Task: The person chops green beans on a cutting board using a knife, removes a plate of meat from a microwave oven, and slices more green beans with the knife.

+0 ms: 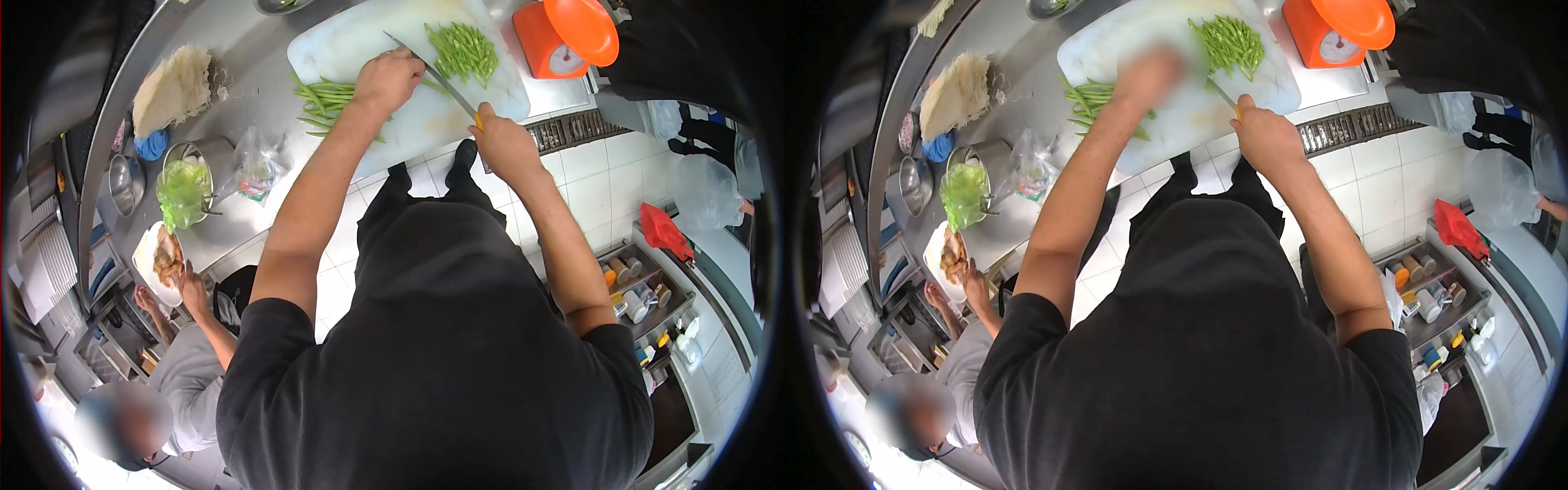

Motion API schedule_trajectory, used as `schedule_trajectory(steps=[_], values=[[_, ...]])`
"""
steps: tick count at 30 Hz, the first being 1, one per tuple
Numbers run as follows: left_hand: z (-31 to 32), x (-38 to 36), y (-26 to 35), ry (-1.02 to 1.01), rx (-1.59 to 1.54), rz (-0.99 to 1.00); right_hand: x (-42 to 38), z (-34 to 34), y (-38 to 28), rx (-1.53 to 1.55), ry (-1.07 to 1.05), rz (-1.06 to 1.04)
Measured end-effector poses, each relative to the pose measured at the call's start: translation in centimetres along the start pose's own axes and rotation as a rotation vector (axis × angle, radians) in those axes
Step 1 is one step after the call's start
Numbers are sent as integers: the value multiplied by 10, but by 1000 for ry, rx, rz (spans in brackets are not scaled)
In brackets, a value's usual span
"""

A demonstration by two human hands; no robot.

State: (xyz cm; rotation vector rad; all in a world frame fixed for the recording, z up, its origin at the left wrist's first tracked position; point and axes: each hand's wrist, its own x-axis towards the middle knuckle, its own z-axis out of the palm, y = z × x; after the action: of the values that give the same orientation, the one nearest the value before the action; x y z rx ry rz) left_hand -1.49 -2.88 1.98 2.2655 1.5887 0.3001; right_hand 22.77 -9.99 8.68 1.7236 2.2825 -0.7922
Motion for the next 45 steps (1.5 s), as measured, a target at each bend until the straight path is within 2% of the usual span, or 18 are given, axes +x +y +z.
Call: schedule_trajectory(steps=[5, 11, 17, 21, 25, 30, 35, 42, 45], values=[[3, -3, -2, 18, -32, 1, 9, 31, 6, 4, 24, 6], [0, -3, -3, 19, -64, -18, 7, 4, -6, 10, -8, 5], [0, -4, -7, 24, -125, -57, 26, 22, -12, 89, 2, 13], [7, -4, -13, 101, -155, -44, 17, 3, -21, 80, -44, 28], [13, -10, -15, 166, -170, -32, 31, 30, -17, 114, 10, 25], [13, -5, -22, 260, -125, 29, 22, 1, -25, 83, -27, 20], [11, -8, -24, 237, -221, -20, 39, 29, -25, 103, 18, 38], [9, -6, -29, 208, -264, -64, 28, 5, -35, 80, -17, 21], [9, -6, -28, 215, -278, -76, 45, 34, -33, 137, 52, 35]])
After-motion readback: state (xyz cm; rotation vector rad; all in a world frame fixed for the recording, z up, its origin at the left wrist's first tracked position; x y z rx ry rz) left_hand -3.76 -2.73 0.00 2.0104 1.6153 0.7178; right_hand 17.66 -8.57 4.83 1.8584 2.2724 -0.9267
